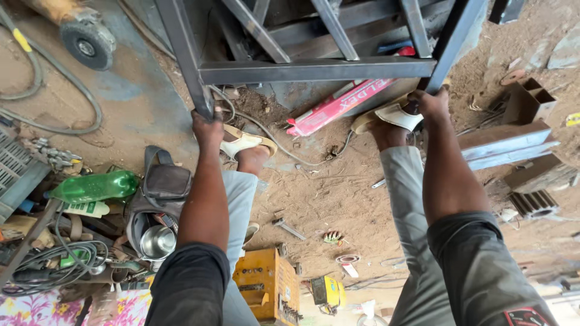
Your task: The person grinds welds on a metal frame using an angle grinder, then repositions the frame and welds it with a welding torch. The person handles the metal frame and uses power tools to smooth and join metal parts.
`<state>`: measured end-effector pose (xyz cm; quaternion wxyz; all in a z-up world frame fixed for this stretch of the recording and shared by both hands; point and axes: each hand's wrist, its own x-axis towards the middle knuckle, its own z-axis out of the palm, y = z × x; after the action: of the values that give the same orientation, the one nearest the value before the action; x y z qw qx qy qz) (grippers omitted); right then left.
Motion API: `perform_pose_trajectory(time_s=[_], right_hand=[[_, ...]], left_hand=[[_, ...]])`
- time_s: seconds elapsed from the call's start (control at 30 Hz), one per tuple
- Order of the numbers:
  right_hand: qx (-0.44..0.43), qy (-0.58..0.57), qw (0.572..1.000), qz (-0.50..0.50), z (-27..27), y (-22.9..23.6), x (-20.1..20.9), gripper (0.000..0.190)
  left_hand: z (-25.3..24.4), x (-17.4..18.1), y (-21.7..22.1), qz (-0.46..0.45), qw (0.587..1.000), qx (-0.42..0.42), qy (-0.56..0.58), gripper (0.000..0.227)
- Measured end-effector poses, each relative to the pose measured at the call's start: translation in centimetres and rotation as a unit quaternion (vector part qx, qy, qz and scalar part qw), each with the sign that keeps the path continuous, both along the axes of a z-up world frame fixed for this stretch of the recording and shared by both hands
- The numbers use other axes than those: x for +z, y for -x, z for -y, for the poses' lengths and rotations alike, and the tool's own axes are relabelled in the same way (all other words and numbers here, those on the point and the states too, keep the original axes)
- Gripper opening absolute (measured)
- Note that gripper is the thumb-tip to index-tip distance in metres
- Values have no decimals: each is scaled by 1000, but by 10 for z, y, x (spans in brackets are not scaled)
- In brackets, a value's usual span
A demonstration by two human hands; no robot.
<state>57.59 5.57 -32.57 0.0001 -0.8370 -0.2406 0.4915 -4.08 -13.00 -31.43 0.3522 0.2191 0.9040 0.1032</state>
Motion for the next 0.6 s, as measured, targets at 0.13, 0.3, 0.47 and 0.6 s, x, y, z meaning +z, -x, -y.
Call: perform_pose_trajectory(time_s=[0.13,0.3,0.47,0.6], right_hand=[[33,16,999,8,-2,1,7,57],[55,44,997,43,-10,10,22,62],[45,121,989,70,-32,-5,32,61],[3,22,1000,-18,-50,-32,19,48]], left_hand=[[7,-4,3,40,998,-8,38,58],[7,1,5,19,999,-10,27,62],[-1,11,-19,73,997,14,13,53],[-15,2,-43,55,998,23,-9,45]])
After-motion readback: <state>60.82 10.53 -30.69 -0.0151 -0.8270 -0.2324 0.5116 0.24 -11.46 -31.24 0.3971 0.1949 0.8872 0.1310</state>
